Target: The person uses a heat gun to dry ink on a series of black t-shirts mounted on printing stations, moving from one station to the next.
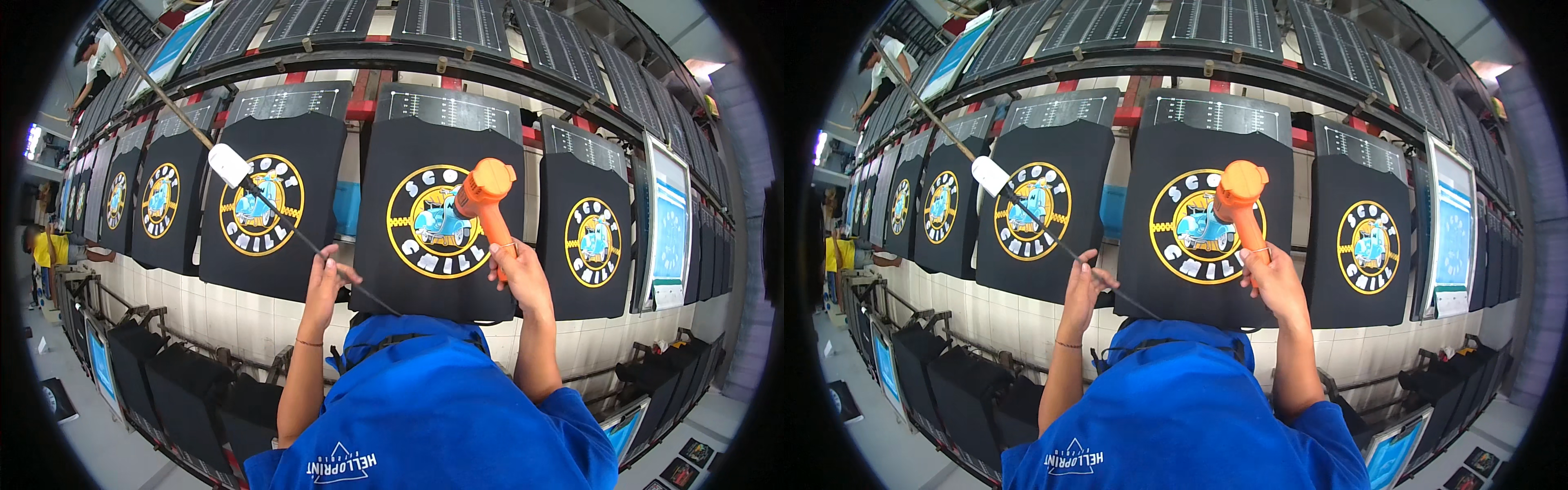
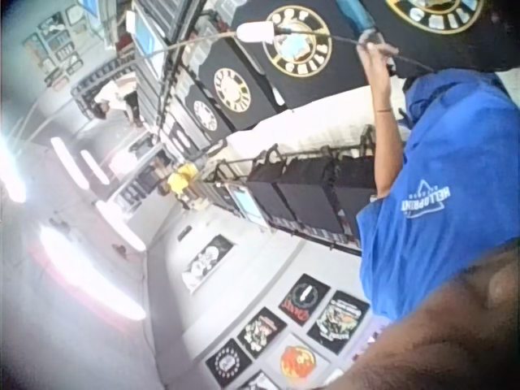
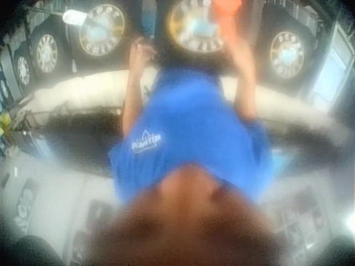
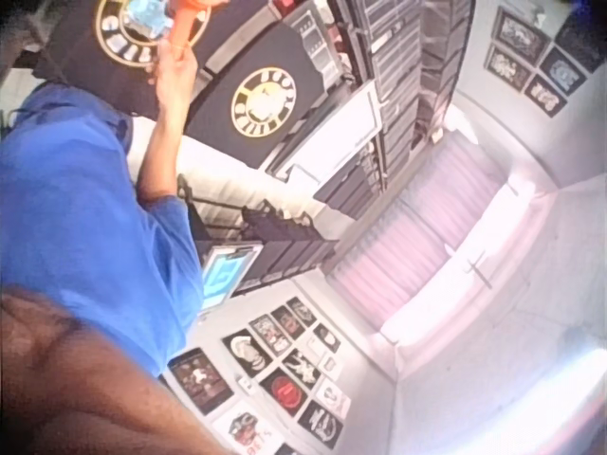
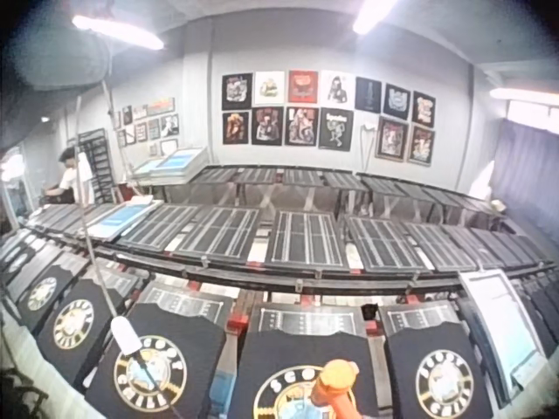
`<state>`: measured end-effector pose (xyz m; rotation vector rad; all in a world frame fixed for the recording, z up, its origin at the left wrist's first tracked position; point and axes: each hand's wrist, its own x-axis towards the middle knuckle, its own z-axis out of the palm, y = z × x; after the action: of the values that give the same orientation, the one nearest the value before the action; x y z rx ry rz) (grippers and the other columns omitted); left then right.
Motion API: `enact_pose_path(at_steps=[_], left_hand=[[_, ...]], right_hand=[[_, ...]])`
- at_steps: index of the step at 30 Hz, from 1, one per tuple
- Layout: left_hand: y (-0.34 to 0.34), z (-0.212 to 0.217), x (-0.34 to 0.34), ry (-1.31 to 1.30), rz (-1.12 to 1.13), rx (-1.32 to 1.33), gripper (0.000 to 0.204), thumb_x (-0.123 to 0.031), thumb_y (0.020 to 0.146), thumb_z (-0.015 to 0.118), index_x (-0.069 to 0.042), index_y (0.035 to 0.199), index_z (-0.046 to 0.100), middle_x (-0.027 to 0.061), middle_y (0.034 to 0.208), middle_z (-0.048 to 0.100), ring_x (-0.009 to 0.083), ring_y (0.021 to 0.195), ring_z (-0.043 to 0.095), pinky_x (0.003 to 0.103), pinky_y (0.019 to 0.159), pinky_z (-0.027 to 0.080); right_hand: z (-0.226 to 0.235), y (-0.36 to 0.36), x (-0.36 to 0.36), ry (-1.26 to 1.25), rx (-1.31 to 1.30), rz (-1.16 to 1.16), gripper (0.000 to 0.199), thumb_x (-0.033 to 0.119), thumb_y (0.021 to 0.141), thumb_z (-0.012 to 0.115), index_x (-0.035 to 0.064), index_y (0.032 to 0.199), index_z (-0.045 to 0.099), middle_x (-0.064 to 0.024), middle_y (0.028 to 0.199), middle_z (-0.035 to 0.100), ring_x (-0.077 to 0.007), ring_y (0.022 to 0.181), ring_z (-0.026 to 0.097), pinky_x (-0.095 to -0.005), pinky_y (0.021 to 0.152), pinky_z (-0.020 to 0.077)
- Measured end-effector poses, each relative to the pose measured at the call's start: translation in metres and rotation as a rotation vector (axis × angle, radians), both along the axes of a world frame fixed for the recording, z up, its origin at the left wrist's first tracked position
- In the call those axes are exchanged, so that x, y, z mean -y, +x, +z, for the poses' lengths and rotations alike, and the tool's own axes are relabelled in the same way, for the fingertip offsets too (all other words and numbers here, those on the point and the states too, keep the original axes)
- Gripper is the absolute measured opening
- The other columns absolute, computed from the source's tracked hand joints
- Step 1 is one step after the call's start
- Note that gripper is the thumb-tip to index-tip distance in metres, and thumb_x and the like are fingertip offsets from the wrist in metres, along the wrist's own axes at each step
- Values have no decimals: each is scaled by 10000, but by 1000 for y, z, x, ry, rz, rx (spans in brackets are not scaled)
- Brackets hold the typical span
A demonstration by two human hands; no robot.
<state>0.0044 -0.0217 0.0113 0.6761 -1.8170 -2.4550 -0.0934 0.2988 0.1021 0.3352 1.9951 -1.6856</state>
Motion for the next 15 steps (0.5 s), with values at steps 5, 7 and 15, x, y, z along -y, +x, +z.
enact_pose_path(at_steps=[5, 7, 15], left_hand=[[14, -10, 26, -178, 136, 180, 248, -239, 1033, 416, -31, 1054, 549, -17, 622, 442, 76, 499, 438, 274, 537, 484], [19, -17, 40, -261, 217, 219, 224, -215, 1026, 412, -39, 1013, 550, -19, 612, 437, 67, 469, 409, 258, 486, 454], [40, -109, 86, -1229, 307, 262, 208, -163, 936, 478, 10, 917, 594, 126, 794, 596, 275, 797, 588, 406, 741, 464]], right_hand=[[-4, 8, -17, -7, -5, -14, 286, 290, 936, 610, 15, 1012, 580, -7, 719, 561, -87, 596, 571, -219, 468, 424], [-7, 7, -26, -57, 8, -20, 302, 296, 937, 618, 11, 1032, 579, -8, 716, 563, -80, 589, 567, -211, 468, 426], [-7, 13, -38, -53, 10, 7, 306, 298, 939, 616, 9, 1033, 578, -3, 716, 557, -81, 598, 570, -222, 484, 434]])
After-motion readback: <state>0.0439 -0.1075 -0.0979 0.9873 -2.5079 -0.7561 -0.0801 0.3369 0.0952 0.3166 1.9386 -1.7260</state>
